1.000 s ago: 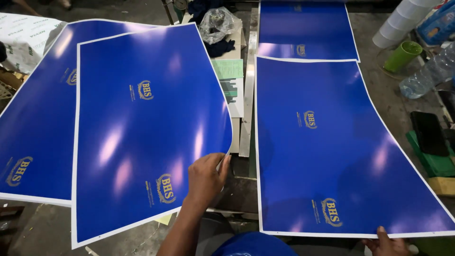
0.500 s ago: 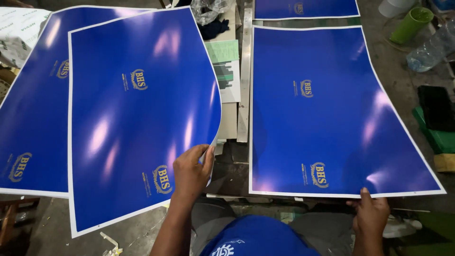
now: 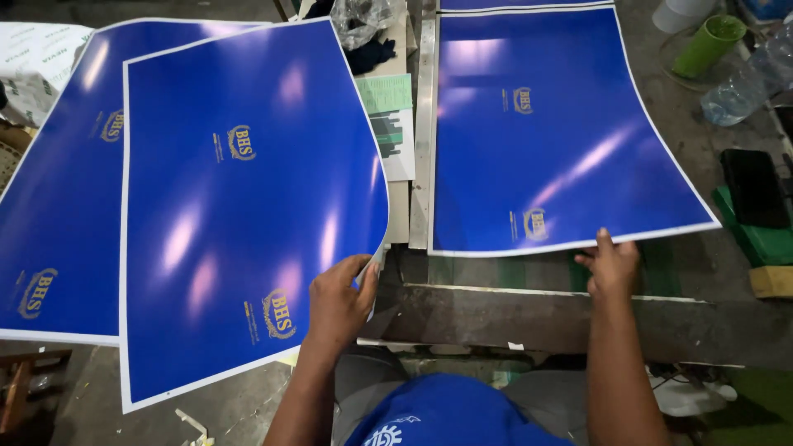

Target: The recorder is taking large printed blue sheets from a stack on a machine and organizing them into separate piles on a worktable.

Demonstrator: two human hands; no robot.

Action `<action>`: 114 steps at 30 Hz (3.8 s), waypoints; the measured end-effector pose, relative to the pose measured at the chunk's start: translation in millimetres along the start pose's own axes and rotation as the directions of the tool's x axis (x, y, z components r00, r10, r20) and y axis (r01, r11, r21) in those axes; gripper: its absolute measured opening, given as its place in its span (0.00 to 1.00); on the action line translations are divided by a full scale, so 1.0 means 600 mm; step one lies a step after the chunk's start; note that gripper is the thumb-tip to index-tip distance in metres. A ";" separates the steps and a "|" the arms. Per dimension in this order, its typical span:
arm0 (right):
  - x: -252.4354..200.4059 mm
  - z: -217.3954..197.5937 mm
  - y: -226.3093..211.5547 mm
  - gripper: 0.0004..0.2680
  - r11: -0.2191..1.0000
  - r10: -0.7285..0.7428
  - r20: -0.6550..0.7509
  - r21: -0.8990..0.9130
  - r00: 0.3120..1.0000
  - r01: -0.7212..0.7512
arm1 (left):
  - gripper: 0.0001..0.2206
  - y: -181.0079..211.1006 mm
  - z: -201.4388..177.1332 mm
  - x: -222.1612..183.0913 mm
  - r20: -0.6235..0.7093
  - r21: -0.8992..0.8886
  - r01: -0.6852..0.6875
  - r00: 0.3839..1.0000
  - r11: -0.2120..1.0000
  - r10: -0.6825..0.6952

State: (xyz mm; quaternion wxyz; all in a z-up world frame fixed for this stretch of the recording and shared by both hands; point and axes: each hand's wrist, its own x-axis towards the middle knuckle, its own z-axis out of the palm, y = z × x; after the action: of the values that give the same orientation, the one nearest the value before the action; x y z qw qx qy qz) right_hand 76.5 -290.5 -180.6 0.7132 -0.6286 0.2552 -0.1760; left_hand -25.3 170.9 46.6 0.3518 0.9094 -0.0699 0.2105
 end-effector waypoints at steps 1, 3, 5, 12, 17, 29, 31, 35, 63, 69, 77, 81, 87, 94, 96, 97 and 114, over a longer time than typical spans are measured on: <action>0.020 0.014 0.000 0.09 0.999 0.008 0.014 0.031 1.000 -0.009 | 0.07 0.001 -0.001 -0.001 0.020 -0.013 0.023 1.000 1.000 -0.023; 0.046 0.022 0.002 0.09 0.997 0.012 0.054 0.069 0.998 -0.016 | 0.07 0.001 0.001 -0.003 0.030 -0.040 0.033 0.999 0.999 -0.032; 0.063 0.025 0.006 0.10 0.994 0.014 0.098 0.106 0.995 -0.024 | 0.07 0.001 0.000 -0.006 0.039 -0.066 0.045 0.998 0.997 -0.042; -0.073 0.029 0.028 0.13 0.981 0.178 0.238 0.037 0.955 -0.192 | 0.10 0.015 0.021 -0.002 0.229 -0.223 0.195 0.963 0.955 -0.143; -0.249 0.095 0.054 0.19 0.966 0.255 0.563 -0.183 0.786 -0.182 | 0.10 0.023 0.142 0.004 0.179 -0.248 -0.156 0.962 0.956 0.204; -0.317 0.010 0.105 0.14 0.928 0.274 0.406 0.126 0.872 -0.350 | 0.18 0.093 0.166 0.007 0.259 -0.438 -0.437 0.775 0.785 0.576; -0.304 -0.021 0.094 0.12 0.915 0.302 0.284 0.180 0.910 -0.360 | 0.20 0.044 0.137 0.017 0.199 -0.275 -0.403 0.864 0.873 0.462; -0.246 -0.116 0.125 0.13 0.929 0.298 0.162 0.180 0.941 -0.325 | 0.13 -0.121 0.034 0.031 -0.002 -0.088 -0.306 0.952 0.948 0.307; 0.105 -0.492 0.061 0.19 0.999 0.036 0.109 -0.045 0.993 -0.032 | 0.14 -0.241 -0.395 -0.015 -0.035 0.895 0.264 0.845 0.359 -0.533; 0.052 -0.539 0.153 0.19 0.998 0.043 0.061 -0.050 0.997 -0.040 | 0.16 -0.251 -0.418 -0.026 -0.112 0.926 0.248 0.900 0.284 -0.422; -0.239 -0.275 0.014 0.20 0.997 0.063 -0.011 -0.041 0.998 -0.063 | 0.20 -0.172 -0.408 0.000 -0.166 0.939 0.228 0.956 0.257 -0.242; -0.224 -0.267 0.057 0.16 0.999 0.035 -0.071 -0.023 0.997 -0.037 | 0.12 -0.069 -0.306 0.029 0.012 0.772 -0.040 0.999 0.635 0.048; -0.182 -0.181 0.032 0.13 0.999 0.046 -0.058 -0.024 0.997 -0.047 | 0.13 -0.049 -0.163 0.022 0.043 0.489 -0.099 0.995 0.867 0.090; -0.009 -0.087 0.040 0.10 0.999 0.029 0.010 -0.017 1.000 -0.028 | 0.10 -0.020 -0.081 0.011 -0.017 0.257 -0.019 1.000 0.966 0.024; 0.031 -0.060 0.029 0.09 0.999 0.035 0.023 -0.036 0.999 -0.034 | 0.10 -0.015 -0.072 0.008 -0.020 0.229 0.033 0.999 0.973 -0.029; 0.052 -0.044 0.024 0.09 0.998 0.044 0.035 -0.054 0.998 -0.042 | 0.10 -0.012 -0.068 0.008 -0.019 0.203 0.085 0.996 0.976 -0.083; -0.271 0.061 0.024 0.21 0.977 0.151 0.678 -0.212 0.719 -0.006 | 0.09 0.053 0.127 -0.011 0.183 -0.279 -0.214 0.945 0.936 0.270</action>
State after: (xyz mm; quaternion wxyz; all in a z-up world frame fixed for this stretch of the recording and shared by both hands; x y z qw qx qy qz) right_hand -34.6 -166.1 -168.9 0.6986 -0.7039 0.0137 0.1271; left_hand -14.6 96.0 12.3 0.4274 0.8584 -0.2467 0.1402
